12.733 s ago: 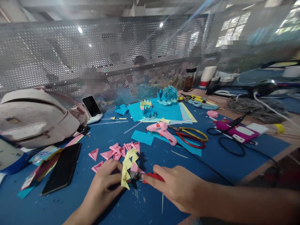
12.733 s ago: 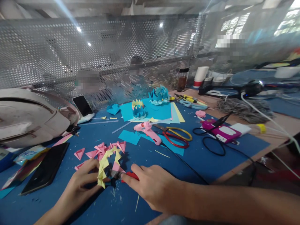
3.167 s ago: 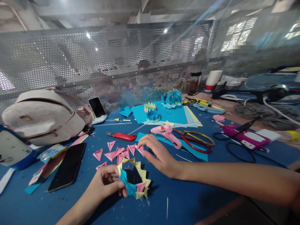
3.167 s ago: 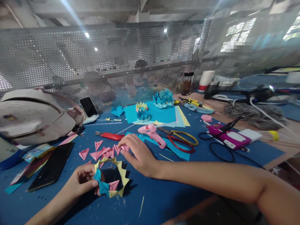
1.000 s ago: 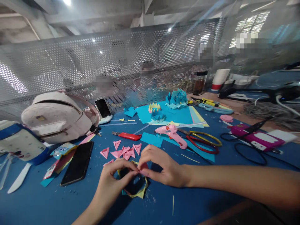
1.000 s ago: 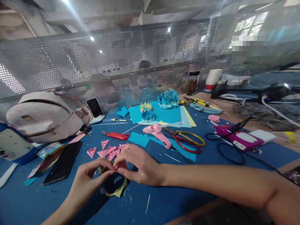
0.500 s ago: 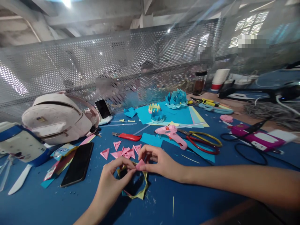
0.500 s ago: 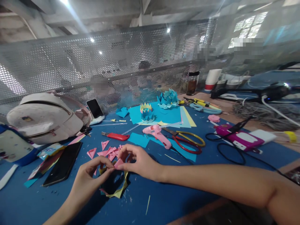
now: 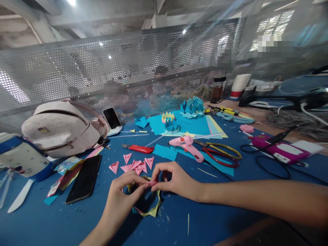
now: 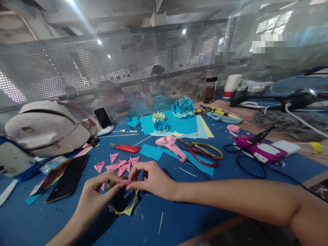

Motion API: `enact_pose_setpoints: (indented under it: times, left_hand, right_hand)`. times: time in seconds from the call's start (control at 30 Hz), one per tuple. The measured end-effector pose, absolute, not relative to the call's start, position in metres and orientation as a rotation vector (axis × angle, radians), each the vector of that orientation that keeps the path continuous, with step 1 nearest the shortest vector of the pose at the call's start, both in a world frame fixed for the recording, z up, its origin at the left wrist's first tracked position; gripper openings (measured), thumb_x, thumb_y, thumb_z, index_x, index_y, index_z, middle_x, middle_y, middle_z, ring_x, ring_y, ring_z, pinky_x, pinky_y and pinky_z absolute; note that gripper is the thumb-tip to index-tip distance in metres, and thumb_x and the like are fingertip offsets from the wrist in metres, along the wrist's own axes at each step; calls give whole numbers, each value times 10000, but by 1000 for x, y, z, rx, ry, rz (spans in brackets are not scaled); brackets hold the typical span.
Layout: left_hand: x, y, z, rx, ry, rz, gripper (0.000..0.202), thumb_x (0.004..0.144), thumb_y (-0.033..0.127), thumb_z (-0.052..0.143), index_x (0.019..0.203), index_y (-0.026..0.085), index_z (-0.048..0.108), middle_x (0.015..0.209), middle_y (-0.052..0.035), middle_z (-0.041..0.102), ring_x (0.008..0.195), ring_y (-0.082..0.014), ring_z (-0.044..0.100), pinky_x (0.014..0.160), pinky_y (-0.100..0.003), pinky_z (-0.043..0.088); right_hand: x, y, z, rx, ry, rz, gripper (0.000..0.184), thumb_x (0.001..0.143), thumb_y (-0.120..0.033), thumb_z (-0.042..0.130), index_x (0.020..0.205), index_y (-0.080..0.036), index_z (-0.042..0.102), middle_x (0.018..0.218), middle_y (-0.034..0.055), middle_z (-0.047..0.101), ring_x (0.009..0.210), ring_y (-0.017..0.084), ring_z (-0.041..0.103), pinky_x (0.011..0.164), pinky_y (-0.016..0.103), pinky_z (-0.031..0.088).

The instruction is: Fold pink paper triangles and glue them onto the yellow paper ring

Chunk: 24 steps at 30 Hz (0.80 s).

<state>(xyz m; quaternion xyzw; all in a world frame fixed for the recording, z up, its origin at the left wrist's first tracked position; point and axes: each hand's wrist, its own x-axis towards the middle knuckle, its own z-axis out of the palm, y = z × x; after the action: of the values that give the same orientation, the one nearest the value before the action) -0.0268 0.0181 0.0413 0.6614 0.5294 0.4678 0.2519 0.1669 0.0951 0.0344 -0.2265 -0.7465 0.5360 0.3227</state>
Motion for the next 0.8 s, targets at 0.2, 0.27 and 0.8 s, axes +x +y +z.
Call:
enact_pose_setpoints:
  times: [0.2,0.27,0.8]
  left_hand:
    - [-27,18,41,1668,1505,1302,130,805,295,712,722,201,745,698,-8,704,685,-161,629,662,-238,481]
    - [-27,18,40,1641,1533,1295,120,804,289,701,729,199,728,709,-1,700,691,-156,627,673,-234,484]
    - [-28,20,46,1738,1511,1161,120,794,323,723,817,208,747,801,-27,740,759,-187,670,705,-259,530]
  right_hand:
    - [167,97,35,-593,-1827,1548,293,761,-429,812,797,-155,715,710,3,680,652,119,602,611,227,439]
    - [167,98,35,-576,-1770,1594,297,752,-426,819,784,-151,711,690,-3,666,628,114,595,603,228,450]
    - [168,99,37,-603,-1868,1325,321,813,-482,757,765,-170,699,784,8,657,725,130,589,633,243,429]
